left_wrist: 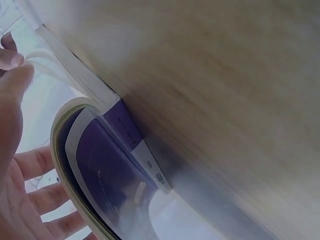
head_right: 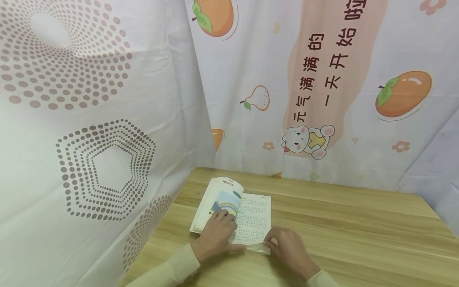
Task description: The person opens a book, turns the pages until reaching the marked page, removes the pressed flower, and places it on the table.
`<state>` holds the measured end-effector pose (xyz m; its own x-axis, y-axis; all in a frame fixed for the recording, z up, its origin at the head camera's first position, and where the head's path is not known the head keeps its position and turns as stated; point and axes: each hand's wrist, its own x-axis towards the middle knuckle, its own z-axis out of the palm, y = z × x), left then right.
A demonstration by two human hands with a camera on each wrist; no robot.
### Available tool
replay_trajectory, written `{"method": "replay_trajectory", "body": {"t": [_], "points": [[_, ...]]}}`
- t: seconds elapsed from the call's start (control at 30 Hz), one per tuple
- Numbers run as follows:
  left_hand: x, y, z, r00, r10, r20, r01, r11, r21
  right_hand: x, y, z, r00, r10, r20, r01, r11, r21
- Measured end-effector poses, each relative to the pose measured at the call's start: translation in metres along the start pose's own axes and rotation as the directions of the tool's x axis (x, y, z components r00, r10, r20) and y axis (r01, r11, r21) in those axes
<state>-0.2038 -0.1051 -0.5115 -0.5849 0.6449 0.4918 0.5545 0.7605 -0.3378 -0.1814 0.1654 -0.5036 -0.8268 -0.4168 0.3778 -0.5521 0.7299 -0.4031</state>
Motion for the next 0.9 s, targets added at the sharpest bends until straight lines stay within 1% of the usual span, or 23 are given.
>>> {"method": "replay_trajectory", "body": {"t": [0.17,0.27,0.33,0.43,0.5,0.57,0.6,0.67,0.73,0.77,0.83,0.9], "points": [[-0.0005,0.0008,-0.0001,1.000,0.005,-0.005,-0.005,1.000,-0.009,-0.0001,-0.0027,-0.0012,1.000,-0.005,-0.009,0.005,0.999,0.049],[0.0001,0.0018,-0.0019,1.000,0.006,0.009,-0.006,1.000,-0.007,0.0006,-0.0039,-0.0004,0.997,-0.042,-0.066,0.045,0.998,0.045],[0.0003,0.0026,-0.0035,1.000,0.005,0.022,-0.006,1.000,0.002,0.0014,-0.0045,0.0001,0.988,-0.086,-0.128,0.091,0.995,0.031],[0.0006,0.0038,-0.0051,1.000,0.008,0.022,-0.008,1.000,0.017,0.0028,-0.0049,0.0006,0.963,-0.145,-0.225,0.154,0.988,0.022],[0.0009,0.0046,-0.0048,1.000,0.004,0.012,-0.004,1.000,0.015,0.0034,-0.0047,0.0008,0.947,-0.160,-0.277,0.173,0.985,0.023],[0.0016,0.0051,-0.0035,1.000,0.000,-0.010,0.000,1.000,0.024,0.0034,-0.0044,0.0005,0.942,-0.148,-0.300,0.167,0.985,0.039],[0.0020,0.0051,-0.0028,1.000,-0.007,-0.015,0.007,1.000,0.024,0.0034,-0.0042,0.0002,0.945,-0.134,-0.299,0.155,0.987,0.047],[0.0029,0.0045,-0.0011,1.000,-0.025,-0.013,0.025,0.999,0.032,0.0030,-0.0039,-0.0005,0.961,-0.096,-0.261,0.118,0.990,0.070],[0.0041,0.0035,-0.0002,0.999,-0.044,0.004,0.044,0.997,0.056,0.0019,-0.0038,-0.0013,0.982,-0.057,-0.179,0.073,0.994,0.084],[0.0046,0.0028,-0.0001,0.998,-0.054,0.016,0.053,0.996,0.074,0.0013,-0.0037,-0.0012,0.990,-0.038,-0.133,0.049,0.996,0.075],[0.0055,0.0013,-0.0010,0.997,-0.076,0.029,0.073,0.992,0.099,-0.0004,-0.0031,-0.0007,0.999,-0.021,-0.046,0.023,0.999,0.041],[0.0064,-0.0003,-0.0033,0.995,-0.096,0.021,0.093,0.989,0.116,-0.0026,-0.0023,0.0004,1.000,-0.015,0.020,0.015,1.000,-0.006]]}}
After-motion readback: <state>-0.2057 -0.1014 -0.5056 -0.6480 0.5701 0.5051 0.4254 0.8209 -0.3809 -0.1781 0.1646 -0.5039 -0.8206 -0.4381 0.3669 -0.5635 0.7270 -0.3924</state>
